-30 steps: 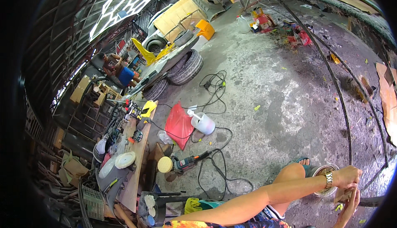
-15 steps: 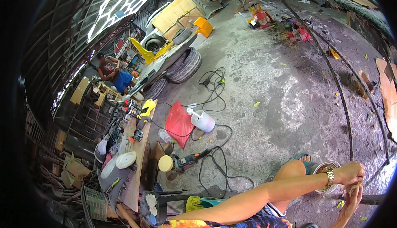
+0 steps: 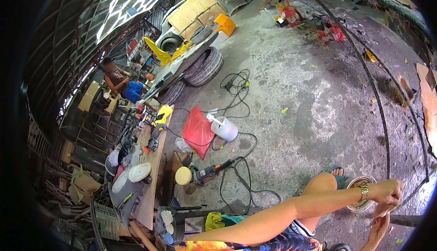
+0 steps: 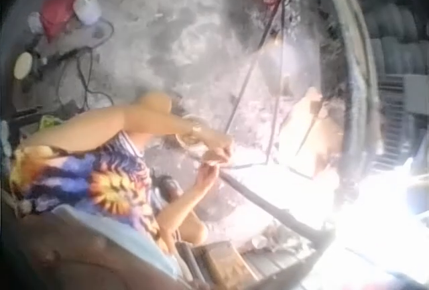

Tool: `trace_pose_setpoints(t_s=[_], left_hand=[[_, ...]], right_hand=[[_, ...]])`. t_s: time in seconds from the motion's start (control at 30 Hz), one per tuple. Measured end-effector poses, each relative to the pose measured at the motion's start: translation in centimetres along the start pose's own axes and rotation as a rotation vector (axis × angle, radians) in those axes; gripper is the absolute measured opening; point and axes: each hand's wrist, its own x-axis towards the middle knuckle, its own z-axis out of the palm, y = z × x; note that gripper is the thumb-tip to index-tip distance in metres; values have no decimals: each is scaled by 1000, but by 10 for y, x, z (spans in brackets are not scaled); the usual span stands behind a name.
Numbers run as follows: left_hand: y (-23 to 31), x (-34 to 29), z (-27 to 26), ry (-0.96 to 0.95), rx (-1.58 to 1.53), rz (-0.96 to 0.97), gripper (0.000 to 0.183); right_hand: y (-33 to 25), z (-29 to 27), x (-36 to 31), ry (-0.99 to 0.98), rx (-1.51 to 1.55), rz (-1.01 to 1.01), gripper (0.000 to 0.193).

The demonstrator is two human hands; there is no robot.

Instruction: The recorder is applying sealant or adhesive from a tube to the edge of a white car bumper part and then smoothing it with their finger.

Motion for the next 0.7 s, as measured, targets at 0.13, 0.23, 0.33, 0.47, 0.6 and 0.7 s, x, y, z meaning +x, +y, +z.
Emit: trace_pose_setpoints(t_s=[0.13,0.23,0.33,0.47,0.6,0.7], left_hand=[[-12,-7,7,2,108,12,19],[-12,-12,3,-24,251,-2,20],[-10,-4,9,-54,269,-15,20],[-12,-2,6,-38,307,-50,21],[-19,-3,3,-66,270,-69,26],[-23,-1,5,-132,214,-76,31]], right_hand=[[-24,13,-11,223,-320,-102,21],[-39,103,-29,410,-441,-314,34],[-51,154,-43,78,-857,-598,35],[-50,121,-30,-48,-802,-415,19],[-64,119,-35,-34,-944,-403,15],[-63,124,-42,66,-766,-390,18]])
